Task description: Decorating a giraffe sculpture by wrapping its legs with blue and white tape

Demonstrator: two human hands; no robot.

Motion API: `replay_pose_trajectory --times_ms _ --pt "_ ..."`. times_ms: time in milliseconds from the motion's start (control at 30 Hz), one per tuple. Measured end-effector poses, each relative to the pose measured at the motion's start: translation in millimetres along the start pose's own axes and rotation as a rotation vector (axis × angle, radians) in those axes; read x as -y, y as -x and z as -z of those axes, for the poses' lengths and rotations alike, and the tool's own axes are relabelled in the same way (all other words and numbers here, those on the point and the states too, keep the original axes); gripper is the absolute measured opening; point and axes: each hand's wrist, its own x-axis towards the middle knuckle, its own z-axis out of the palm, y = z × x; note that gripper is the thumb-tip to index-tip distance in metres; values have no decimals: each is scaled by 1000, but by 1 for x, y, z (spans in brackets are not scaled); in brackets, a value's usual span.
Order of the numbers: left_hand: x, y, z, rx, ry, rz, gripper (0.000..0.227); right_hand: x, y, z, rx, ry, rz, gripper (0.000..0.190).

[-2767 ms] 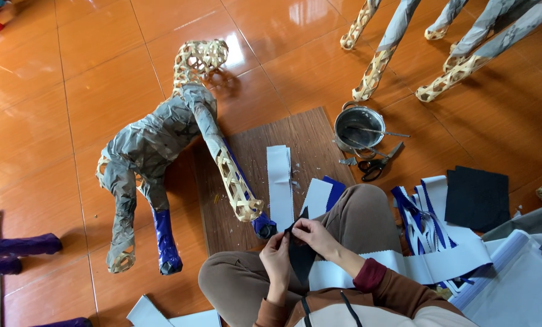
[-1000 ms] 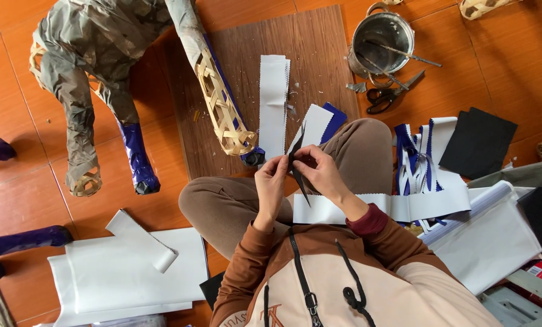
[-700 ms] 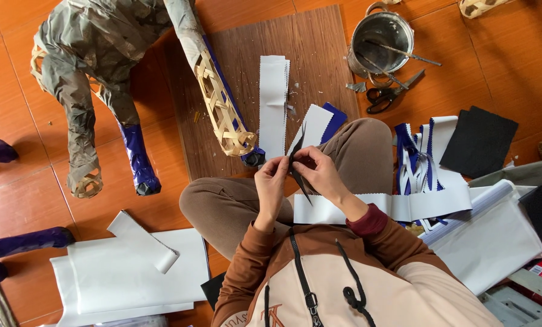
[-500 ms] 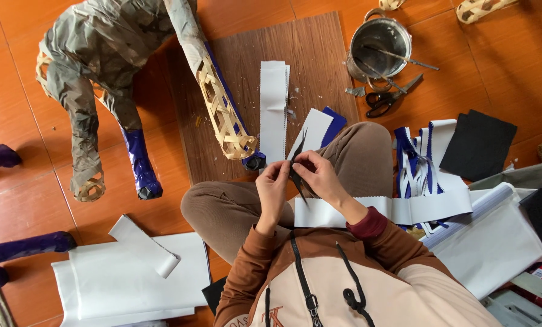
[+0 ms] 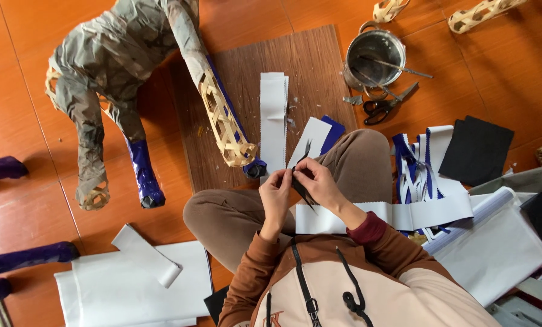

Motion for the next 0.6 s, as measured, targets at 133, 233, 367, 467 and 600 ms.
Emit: replay_pose_trajectory --times_ms 133,233,367,467,600 --pt "5 -1 2 -14 29 98 13 -12 -1 -2 23 -26 9 4" --pt "7 -1 1 -39 61 138 14 -18 -1 1 37 -71 7 4" --pt "10 -7 8 -117 112 208 19 -65 -6 13 -162 -7 33 10" --pt "18 -14 15 -196 195 254 16 -18 2 86 -463 211 59 14" --pt "14 -14 22 -225 266 287 17 -99 25 227 -777 281 -100 16"
